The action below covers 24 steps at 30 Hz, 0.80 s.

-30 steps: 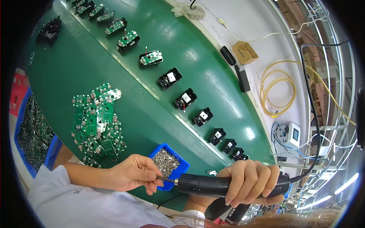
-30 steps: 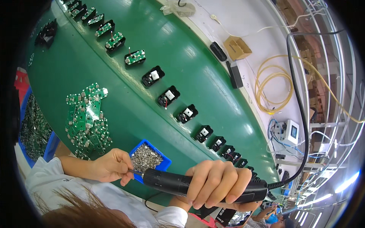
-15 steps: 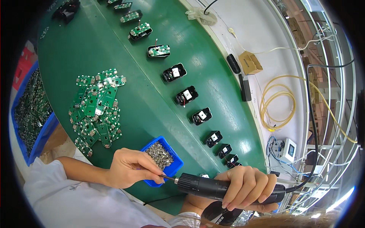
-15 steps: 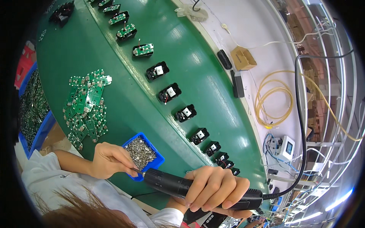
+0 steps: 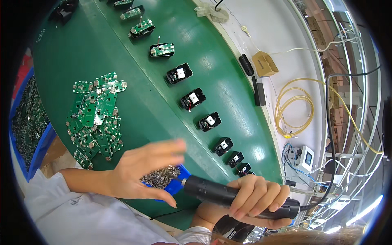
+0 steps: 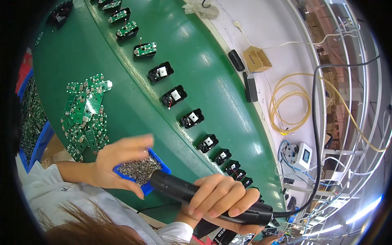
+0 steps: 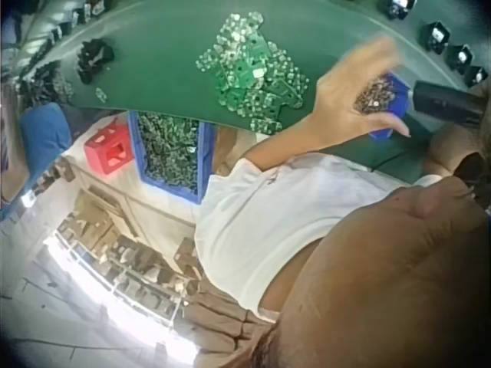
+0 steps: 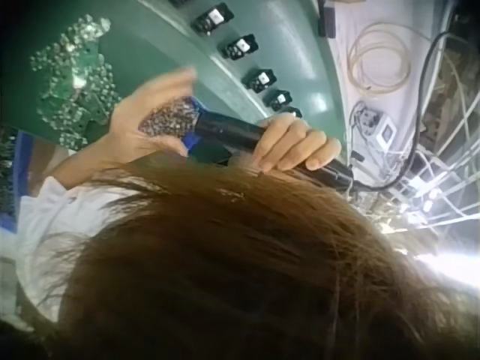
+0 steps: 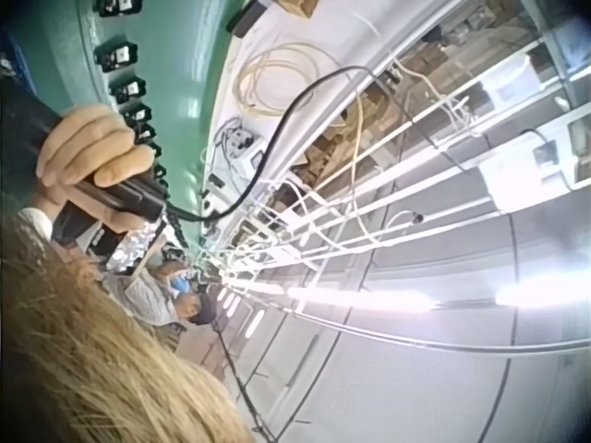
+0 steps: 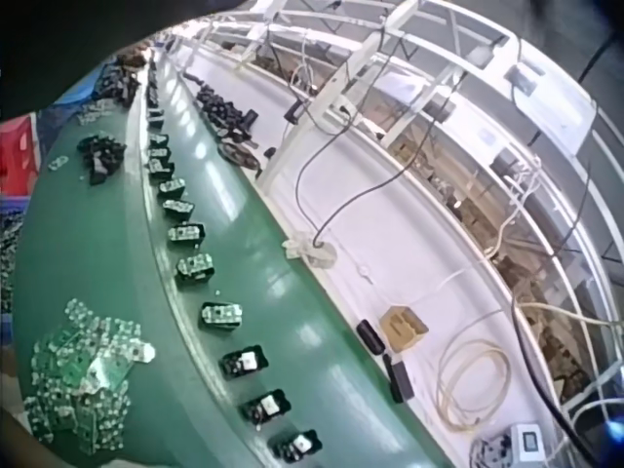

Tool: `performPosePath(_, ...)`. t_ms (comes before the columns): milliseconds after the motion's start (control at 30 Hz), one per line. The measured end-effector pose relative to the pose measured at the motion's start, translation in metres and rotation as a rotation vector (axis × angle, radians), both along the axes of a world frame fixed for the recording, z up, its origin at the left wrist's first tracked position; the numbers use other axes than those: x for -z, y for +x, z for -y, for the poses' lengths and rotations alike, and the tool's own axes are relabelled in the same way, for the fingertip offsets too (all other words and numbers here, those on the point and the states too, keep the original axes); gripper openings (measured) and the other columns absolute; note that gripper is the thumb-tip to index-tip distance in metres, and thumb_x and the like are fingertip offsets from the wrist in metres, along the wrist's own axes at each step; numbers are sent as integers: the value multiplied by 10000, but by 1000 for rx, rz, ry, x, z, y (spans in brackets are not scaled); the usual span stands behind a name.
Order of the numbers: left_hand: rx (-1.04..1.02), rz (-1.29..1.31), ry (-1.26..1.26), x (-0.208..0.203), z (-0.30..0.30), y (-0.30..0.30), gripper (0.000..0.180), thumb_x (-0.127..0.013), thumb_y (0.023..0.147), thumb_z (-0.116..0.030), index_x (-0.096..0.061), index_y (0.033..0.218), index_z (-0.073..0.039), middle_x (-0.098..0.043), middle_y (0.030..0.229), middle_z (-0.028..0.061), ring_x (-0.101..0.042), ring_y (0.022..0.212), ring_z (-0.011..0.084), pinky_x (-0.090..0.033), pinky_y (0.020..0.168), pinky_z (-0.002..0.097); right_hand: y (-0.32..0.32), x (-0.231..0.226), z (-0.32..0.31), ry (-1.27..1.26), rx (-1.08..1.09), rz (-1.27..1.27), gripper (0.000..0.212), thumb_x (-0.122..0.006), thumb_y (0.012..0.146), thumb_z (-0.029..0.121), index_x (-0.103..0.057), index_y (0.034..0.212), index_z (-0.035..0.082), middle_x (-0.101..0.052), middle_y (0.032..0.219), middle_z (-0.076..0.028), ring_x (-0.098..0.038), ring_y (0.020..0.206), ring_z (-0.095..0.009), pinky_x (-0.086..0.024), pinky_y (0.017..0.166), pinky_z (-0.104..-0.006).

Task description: Assemble electronic components into plastic housings using an electric screwdriver.

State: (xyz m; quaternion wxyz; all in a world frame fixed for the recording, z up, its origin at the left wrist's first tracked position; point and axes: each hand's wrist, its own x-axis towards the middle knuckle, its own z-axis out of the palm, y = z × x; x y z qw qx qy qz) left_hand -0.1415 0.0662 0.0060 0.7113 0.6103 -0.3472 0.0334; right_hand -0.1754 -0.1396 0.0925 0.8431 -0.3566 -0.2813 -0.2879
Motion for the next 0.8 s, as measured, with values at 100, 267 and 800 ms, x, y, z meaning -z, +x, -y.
performPosePath(100,-32,118,193,-3,-4,6,449,-853,682,-238,-693,1019,12,-489,1410,224,-518,1270,379,-494,999,433,14,-5,30,-279,137,-3,530,-539,934,538,-470,862,18,-537,648,-129,-546,417,-225,-484,348,-335)
performPosePath(267,142,692,859,8,6,-3,292,-676,791,-203,-706,1011,-12,-490,1441,187,-396,1397,340,-351,1126,489,73,27,68,-538,341,-78,597,-473,935,604,-524,945,9,-540,693,-135,-517,457,-206,-438,391,-317)
performPosePath(800,184,727,910,14,12,-1,345,-575,875,-195,-673,1148,-10,-504,1450,124,-393,1402,271,-316,1164,433,107,54,80,-465,401,-346,595,-575,895,574,-474,908,-12,-539,665,-159,-547,477,-235,-496,426,-335)
